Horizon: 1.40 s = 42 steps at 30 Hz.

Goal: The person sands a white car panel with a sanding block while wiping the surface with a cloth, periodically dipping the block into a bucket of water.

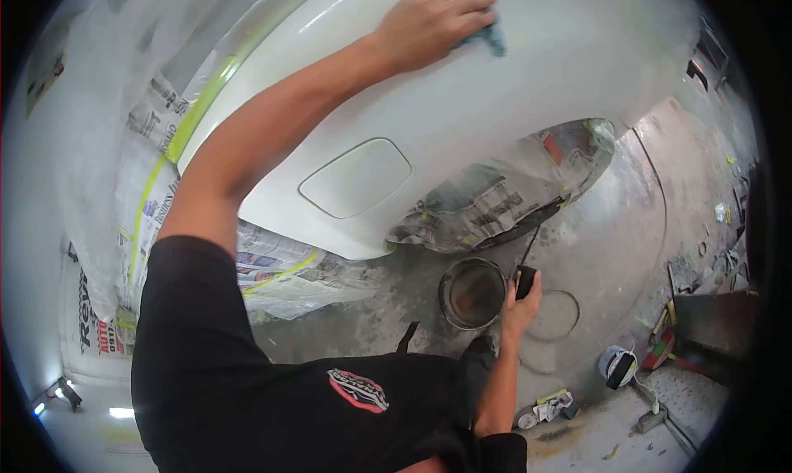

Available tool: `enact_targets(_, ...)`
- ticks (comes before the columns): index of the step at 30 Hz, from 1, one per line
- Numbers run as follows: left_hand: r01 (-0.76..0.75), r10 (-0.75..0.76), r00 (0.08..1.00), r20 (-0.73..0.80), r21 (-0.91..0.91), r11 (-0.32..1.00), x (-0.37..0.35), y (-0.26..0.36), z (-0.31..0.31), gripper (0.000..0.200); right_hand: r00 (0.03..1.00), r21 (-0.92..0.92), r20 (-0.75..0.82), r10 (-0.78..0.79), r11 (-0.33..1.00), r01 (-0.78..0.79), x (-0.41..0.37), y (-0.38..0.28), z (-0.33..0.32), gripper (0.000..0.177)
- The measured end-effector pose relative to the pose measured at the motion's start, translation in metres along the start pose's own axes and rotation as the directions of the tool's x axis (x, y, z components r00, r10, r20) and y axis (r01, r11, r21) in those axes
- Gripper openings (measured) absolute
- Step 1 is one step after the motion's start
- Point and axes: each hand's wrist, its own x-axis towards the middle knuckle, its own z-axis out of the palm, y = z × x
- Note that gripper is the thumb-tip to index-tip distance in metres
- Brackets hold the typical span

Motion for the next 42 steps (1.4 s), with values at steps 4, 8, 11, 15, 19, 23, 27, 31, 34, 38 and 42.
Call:
enact_targets(4, -0.058, 0.072, 0.982, 0.173, -0.086, 0.995, 0.052, -0.001, 0.049, 0.036, 0.997, -0.094, -0.070, -0.026, 0.995, 0.020, -0.025, 0.058, -0.034, 0.069)
enact_targets(8, -0.169, 0.180, 0.954, 0.240, -0.064, 0.984, -0.004, 0.008, 0.018, 0.041, 0.963, -0.225, -0.013, 0.268, 0.938, -0.264, -0.063, 0.096, -0.076, 0.070)
enact_targets(11, -0.169, 0.182, 0.918, 0.352, -0.069, 0.983, -0.093, 0.026, -0.047, 0.044, 0.969, -0.303, -0.013, 0.245, 0.923, -0.237, -0.101, 0.154, -0.086, 0.071)
enact_targets(15, -0.006, 0.005, 0.916, 0.401, 0.001, 1.000, -0.223, 0.060, -0.129, 0.048, 0.933, -0.359, 0.043, 0.357, 0.877, -0.319, -0.137, 0.175, -0.095, 0.072)
enact_targets(19, 0.177, -0.215, 0.887, 0.408, 0.128, 0.976, -0.342, 0.115, -0.165, 0.052, 0.871, -0.347, 0.024, 0.490, 0.821, -0.453, -0.165, 0.171, -0.094, 0.071)
enact_targets(23, 0.380, -0.364, 0.804, 0.470, 0.063, 0.923, -0.425, 0.175, -0.146, 0.064, 0.865, -0.370, -0.012, 0.501, 0.801, -0.470, -0.199, 0.196, -0.088, 0.068)
enact_targets(27, 0.665, -0.540, 0.697, 0.472, -0.144, 0.733, -0.483, 0.266, -0.135, 0.080, 0.870, -0.393, 0.003, 0.493, 0.800, -0.453, -0.224, 0.178, -0.097, 0.070)
enact_targets(31, 0.971, -0.785, 0.238, 0.572, -0.153, 0.182, -0.568, 0.420, -0.125, 0.056, 0.865, -0.433, -0.025, 0.501, 0.774, -0.461, -0.254, 0.161, -0.115, 0.070)
enact_targets(34, 0.893, -0.660, -0.441, 0.608, 0.222, -0.392, -0.666, 0.579, -0.117, 0.046, 0.847, -0.450, -0.086, 0.524, 0.738, -0.502, -0.291, 0.152, -0.130, 0.072)
enact_targets(38, 0.873, -0.316, -0.207, 0.926, 0.321, 0.368, -0.758, 0.719, -0.169, 0.027, 0.790, -0.461, -0.040, 0.611, 0.691, -0.557, -0.335, 0.112, -0.140, 0.073)
enact_targets(42, 0.989, -0.353, -0.015, 0.935, 0.066, 0.130, -0.784, 0.739, -0.200, 0.011, 0.785, -0.565, -0.022, 0.619, 0.640, -0.521, -0.366, 0.091, -0.148, 0.076)
